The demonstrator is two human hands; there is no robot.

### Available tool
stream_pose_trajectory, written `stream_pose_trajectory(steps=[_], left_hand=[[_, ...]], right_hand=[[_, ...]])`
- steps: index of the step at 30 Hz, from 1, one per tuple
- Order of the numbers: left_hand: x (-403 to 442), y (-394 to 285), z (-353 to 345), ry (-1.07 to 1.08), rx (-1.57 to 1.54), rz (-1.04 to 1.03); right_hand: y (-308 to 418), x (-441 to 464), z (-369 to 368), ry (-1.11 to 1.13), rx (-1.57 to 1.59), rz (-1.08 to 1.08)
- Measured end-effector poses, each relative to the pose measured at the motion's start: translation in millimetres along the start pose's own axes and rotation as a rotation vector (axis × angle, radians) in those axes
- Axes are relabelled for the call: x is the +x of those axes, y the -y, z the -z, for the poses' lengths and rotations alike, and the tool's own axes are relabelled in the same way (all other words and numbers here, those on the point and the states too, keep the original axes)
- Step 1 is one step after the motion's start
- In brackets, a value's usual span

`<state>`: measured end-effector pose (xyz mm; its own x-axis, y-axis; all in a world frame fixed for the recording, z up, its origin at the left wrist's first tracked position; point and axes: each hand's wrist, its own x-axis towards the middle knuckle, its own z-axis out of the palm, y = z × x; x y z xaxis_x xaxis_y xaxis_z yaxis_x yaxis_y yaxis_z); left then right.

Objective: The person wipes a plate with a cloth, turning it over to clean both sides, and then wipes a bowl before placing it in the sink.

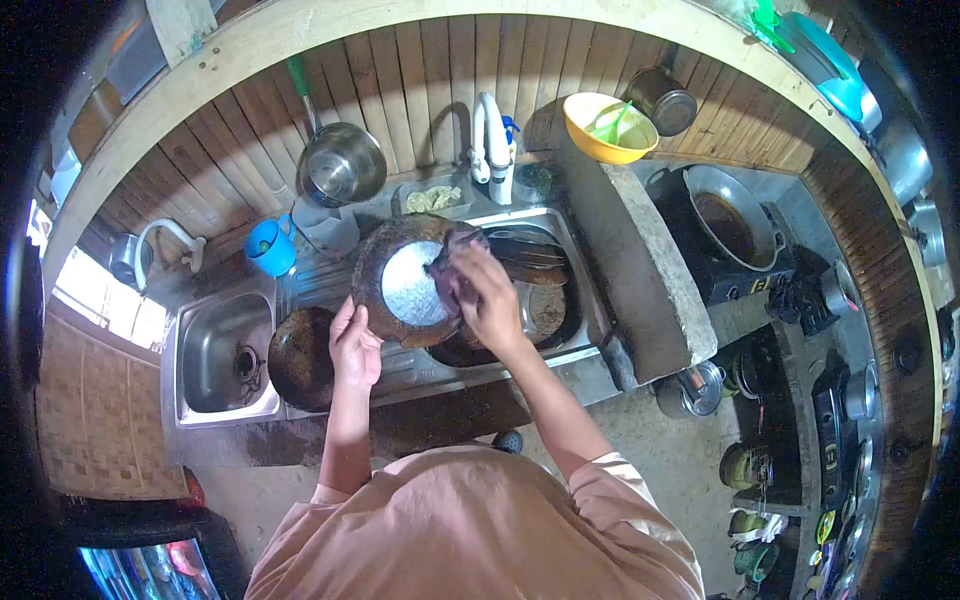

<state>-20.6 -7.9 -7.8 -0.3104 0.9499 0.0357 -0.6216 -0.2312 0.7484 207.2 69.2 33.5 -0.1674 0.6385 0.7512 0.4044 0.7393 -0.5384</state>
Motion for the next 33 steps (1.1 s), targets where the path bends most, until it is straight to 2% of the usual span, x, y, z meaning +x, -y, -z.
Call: stream_pose_trajectory(steps=[1,4,6,8,11,14,17,19,21,24,25,28,32,33], left_hand=[[0.1,1.2,-3.4,0.019,0.046,0.005],[-4.9,2.0,-18.5,0.159,0.209,0.034],[-4.8,7.7,-18.7,0.232,0.2,0.044],[-5.3,8.4,-18.1,0.204,0.16,0.028],[-3.6,9.9,-12.3,0.108,0.107,0.021],[0.4,6.9,-7.5,-0.01,0.011,0.048],[-2.9,2.1,-13.0,-0.048,-0.108,0.074],[-2.3,-0.2,-15.3,-0.065,-0.207,0.09],[4.6,-3.4,-28.6,-0.209,-0.241,0.111],[11.0,2.7,-16.2,-0.217,-0.231,0.11],[8.7,0.5,-14.1,-0.201,-0.214,0.109],[5.3,-10.5,-20.2,-0.223,-0.202,0.095],[0.3,-25.9,-12.8,-0.16,-0.111,0.089],[-0.9,-25.0,-7.5,-0.104,-0.057,0.045]], right_hand=[[-0.2,7.2,0.7,-0.034,-0.029,-0.059],[19.9,26.9,3.0,0.066,-0.068,0.101],[34.3,34.7,1.6,0.18,-0.034,0.25],[42.7,42.2,2.9,0.177,-0.033,0.256],[23.2,41.8,1.9,0.026,0.01,0.066],[3.1,30.0,3.0,-0.005,0.01,-0.151],[-0.4,8.2,-2.5,0.016,-0.042,-0.112],[10.4,-2.9,-6.8,0.02,-0.054,0.023],[23.8,-18.1,-6.9,0.124,-0.038,0.167],[28.1,-34.0,-9.8,0.324,-0.054,0.396],[23.0,-38.9,-11.2,0.333,-0.062,0.411],[9.1,-36.9,-3.3,0.259,-0.046,0.323],[-9.4,-17.8,5.5,0.037,0.014,-0.029],[-14.6,-10.3,7.7,0.034,0.005,-0.046]])
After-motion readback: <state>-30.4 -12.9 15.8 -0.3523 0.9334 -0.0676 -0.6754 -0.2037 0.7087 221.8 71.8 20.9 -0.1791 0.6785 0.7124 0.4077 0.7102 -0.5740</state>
